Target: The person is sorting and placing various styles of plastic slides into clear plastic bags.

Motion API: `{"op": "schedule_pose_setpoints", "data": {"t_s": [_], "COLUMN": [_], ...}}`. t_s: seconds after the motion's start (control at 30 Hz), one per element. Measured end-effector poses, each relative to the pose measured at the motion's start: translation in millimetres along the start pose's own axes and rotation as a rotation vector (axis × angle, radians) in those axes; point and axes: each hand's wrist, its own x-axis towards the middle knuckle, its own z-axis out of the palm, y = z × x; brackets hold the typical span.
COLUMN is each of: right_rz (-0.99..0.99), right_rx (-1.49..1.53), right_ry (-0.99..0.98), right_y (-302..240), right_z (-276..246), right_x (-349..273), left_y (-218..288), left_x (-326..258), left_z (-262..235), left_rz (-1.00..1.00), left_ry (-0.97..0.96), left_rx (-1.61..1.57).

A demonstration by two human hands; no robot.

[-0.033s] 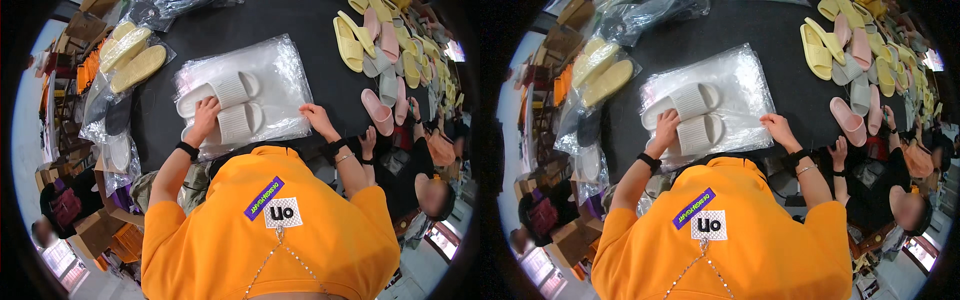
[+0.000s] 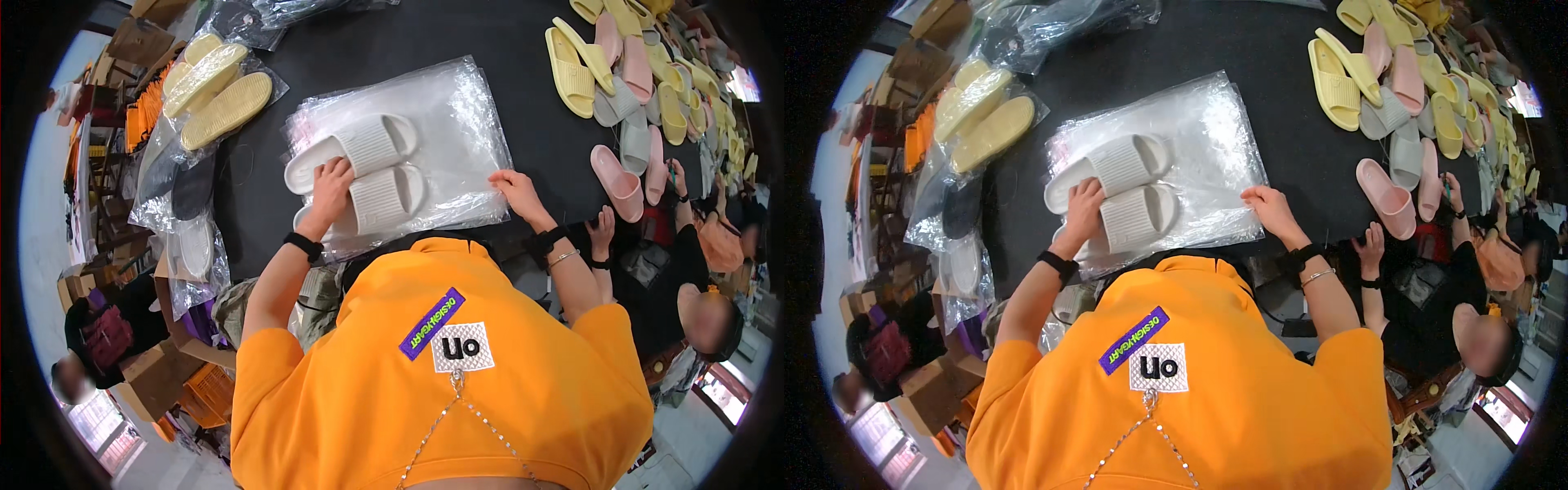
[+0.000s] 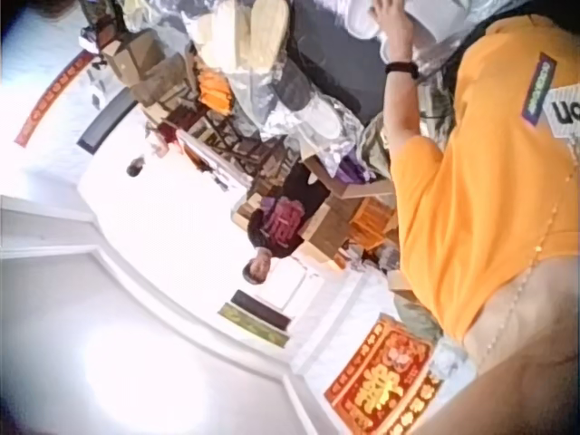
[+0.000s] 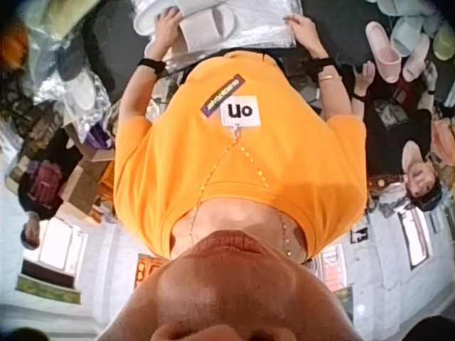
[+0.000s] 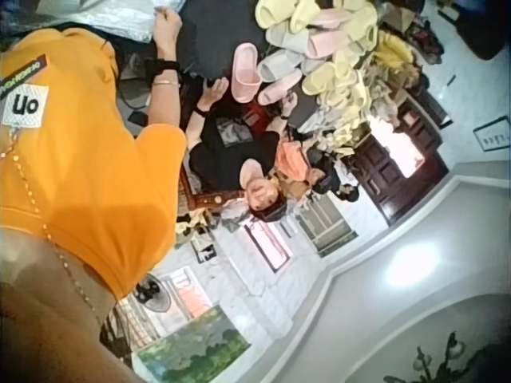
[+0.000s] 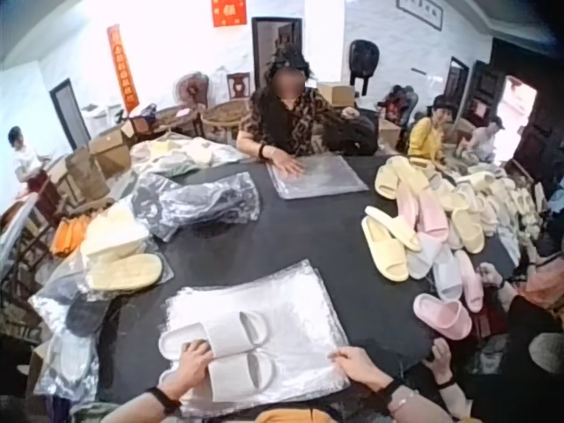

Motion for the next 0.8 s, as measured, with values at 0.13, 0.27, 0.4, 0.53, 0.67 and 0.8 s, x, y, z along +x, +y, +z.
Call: {"op": "schedule_pose_setpoints", "data": {"t_s": [0.13, 0.27, 0.4, 0.53, 0.67, 0.8], "right_rz": [-0.067, -0.036, -0.022, 0.014, 0.079, 0.070], "right_rx": [-0.041, -0.065, 0.039, 0.159, 0.143, 0.019], "right_ry": [-0.034, -0.082, -0.186, -0.330, -0.381, -0.322], "right_y": [6, -4, -11, -10, -15, -20], "right_z": [2, 3, -2, -8, -9, -7], "right_x": [0, -2, -3, -6, -7, -10], "left_y": [-26, -33, -35, -36, -35, -37], "left_x": [-17, -17, -17, -17, -18, -18], "left_z": [-8, -14, -11, -8, -10, -9], "left_rz": [-0.178, -0.218, -0.209, -0.200, -0.185, -0.173], "left_ry": [-0.013, 0.025, 0.017, -0.002, 0.016, 0.024], "left_rx": [0.050, 0.041, 0.049, 0.054, 0.041, 0.055]}}
